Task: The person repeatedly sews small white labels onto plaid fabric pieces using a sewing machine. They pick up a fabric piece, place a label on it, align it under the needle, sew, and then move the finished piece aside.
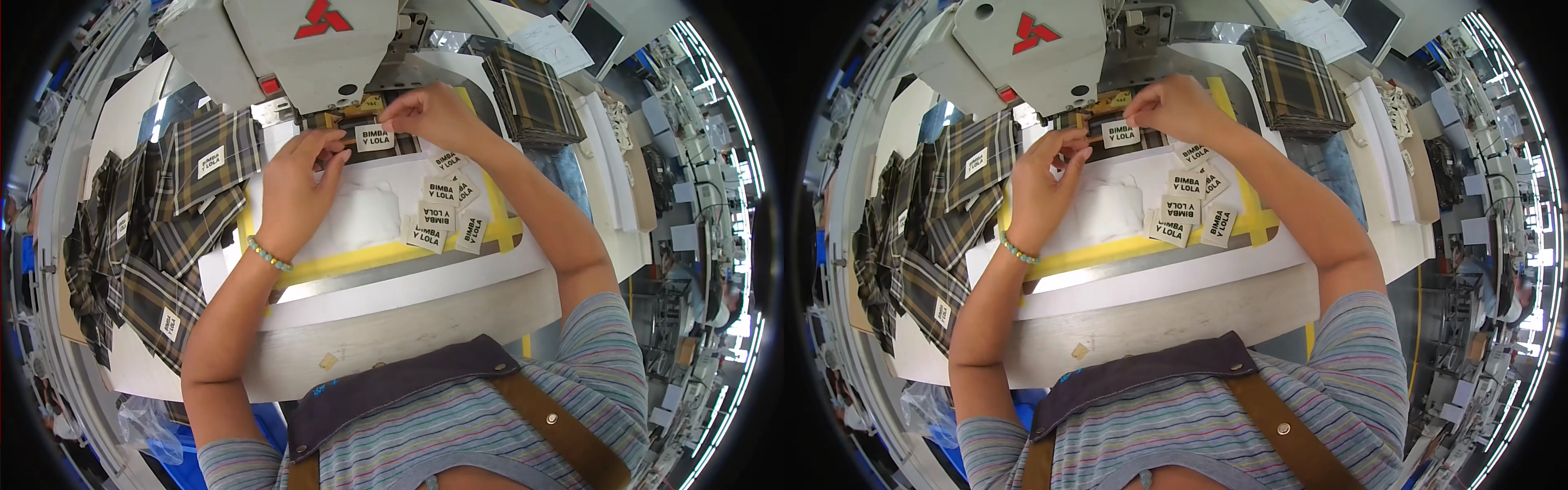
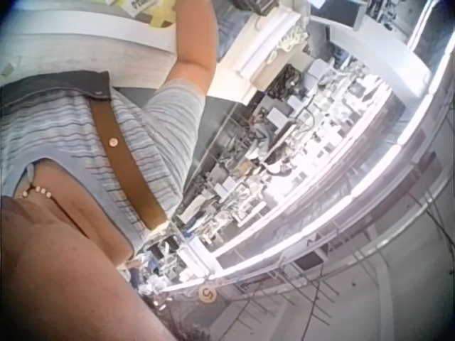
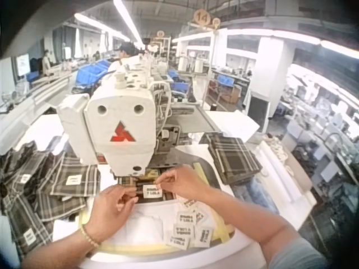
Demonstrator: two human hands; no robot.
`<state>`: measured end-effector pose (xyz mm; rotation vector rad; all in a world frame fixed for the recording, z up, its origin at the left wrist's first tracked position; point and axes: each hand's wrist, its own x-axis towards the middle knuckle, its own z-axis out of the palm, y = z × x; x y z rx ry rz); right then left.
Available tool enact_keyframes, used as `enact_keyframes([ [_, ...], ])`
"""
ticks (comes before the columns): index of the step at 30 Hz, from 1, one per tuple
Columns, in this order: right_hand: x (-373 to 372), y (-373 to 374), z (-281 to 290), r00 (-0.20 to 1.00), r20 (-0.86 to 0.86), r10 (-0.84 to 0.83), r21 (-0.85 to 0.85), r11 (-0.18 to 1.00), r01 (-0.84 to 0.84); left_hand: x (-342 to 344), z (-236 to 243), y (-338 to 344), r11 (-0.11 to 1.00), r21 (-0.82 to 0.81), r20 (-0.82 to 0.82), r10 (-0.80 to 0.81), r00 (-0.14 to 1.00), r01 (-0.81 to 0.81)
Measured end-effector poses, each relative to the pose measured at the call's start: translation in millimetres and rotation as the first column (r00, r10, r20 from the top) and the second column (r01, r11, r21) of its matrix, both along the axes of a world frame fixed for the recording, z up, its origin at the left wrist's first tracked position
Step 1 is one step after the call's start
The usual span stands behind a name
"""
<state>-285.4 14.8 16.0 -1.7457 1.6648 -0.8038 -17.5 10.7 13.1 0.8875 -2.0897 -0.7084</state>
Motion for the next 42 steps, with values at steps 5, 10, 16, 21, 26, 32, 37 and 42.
enact_keyframes([
  [5, 6, -34, 10, 0.990, -0.139, 0.035, -0.027, 0.999, -0.039, 9, 2, -11, 0.958, -0.286, 0.157, 0.025, 0.987, 0.022],
  [10, 14, -41, 3, 0.982, -0.149, 0.120, -0.153, 0.978, -0.143, 8, -2, -10, 0.941, -0.308, 0.234, -0.070, 0.970, 0.142],
  [16, 8, -36, 1, 0.984, -0.095, 0.148, -0.122, 0.980, -0.159, 7, -13, -11, 0.915, -0.350, 0.319, -0.086, 0.944, 0.201],
  [21, 12, -32, 5, 0.974, -0.148, 0.170, -0.129, 0.973, -0.190, 7, -17, -13, 0.908, -0.360, 0.358, -0.080, 0.930, 0.217],
  [26, 3, -46, 3, 0.951, -0.173, 0.255, -0.155, 0.947, -0.282, 5, -15, -13, 0.907, -0.352, 0.367, -0.092, 0.926, 0.230],
  [32, 2, -45, 5, 0.938, -0.203, 0.282, -0.149, 0.937, -0.315, 4, -17, -14, 0.901, -0.363, 0.361, -0.099, 0.927, 0.237],
  [37, 12, -24, 5, 0.913, -0.358, 0.197, -0.297, 0.903, -0.311, 7, -18, -12, 0.889, -0.396, 0.389, -0.063, 0.919, 0.229],
  [42, -3, -4, 4, 0.828, -0.515, 0.223, -0.305, 0.855, -0.420, 4, -16, -11, 0.884, -0.407, 0.390, -0.057, 0.919, 0.228],
])
